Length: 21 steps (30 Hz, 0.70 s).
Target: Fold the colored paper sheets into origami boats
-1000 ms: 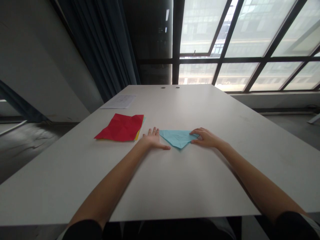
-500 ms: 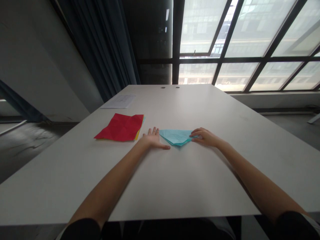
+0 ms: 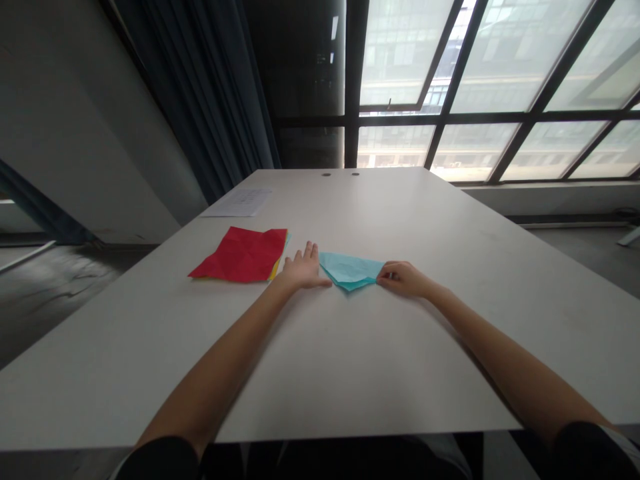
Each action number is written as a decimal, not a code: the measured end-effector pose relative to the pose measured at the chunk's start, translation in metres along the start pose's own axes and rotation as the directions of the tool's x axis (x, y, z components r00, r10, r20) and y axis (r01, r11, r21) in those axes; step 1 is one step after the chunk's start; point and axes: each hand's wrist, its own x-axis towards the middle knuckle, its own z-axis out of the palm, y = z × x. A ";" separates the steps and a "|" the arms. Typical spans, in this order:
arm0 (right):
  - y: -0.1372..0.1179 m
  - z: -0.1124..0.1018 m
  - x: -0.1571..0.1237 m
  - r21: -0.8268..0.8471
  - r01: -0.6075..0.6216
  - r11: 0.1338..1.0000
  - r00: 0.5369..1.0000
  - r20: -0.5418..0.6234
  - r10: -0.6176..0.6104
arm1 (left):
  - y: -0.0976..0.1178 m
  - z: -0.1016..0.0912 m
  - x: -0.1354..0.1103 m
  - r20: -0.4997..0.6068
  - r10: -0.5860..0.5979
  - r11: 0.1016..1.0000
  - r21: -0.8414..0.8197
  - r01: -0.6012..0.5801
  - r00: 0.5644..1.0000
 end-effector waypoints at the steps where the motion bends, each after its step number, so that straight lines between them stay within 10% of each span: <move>1: 0.000 0.000 0.000 0.023 -0.020 1.000 1.000 0.007 0.020 | 0.002 -0.003 -0.002 -0.027 -0.002 1.000 0.010 0.002 1.000; 10: 0.000 0.006 0.003 0.265 -0.204 0.942 0.969 -0.082 0.233 | 0.019 -0.020 -0.027 -0.108 0.049 0.999 0.019 -0.047 0.993; 18: 0.001 0.007 0.013 0.863 -0.224 0.453 0.849 -0.056 0.526 | 0.035 -0.007 -0.026 -0.144 0.227 0.974 0.016 -0.227 0.963; 21: 0.007 0.003 0.013 0.788 -0.310 0.532 0.809 -0.076 0.584 | 0.039 0.010 -0.015 -0.146 0.274 0.960 -0.022 -0.280 0.951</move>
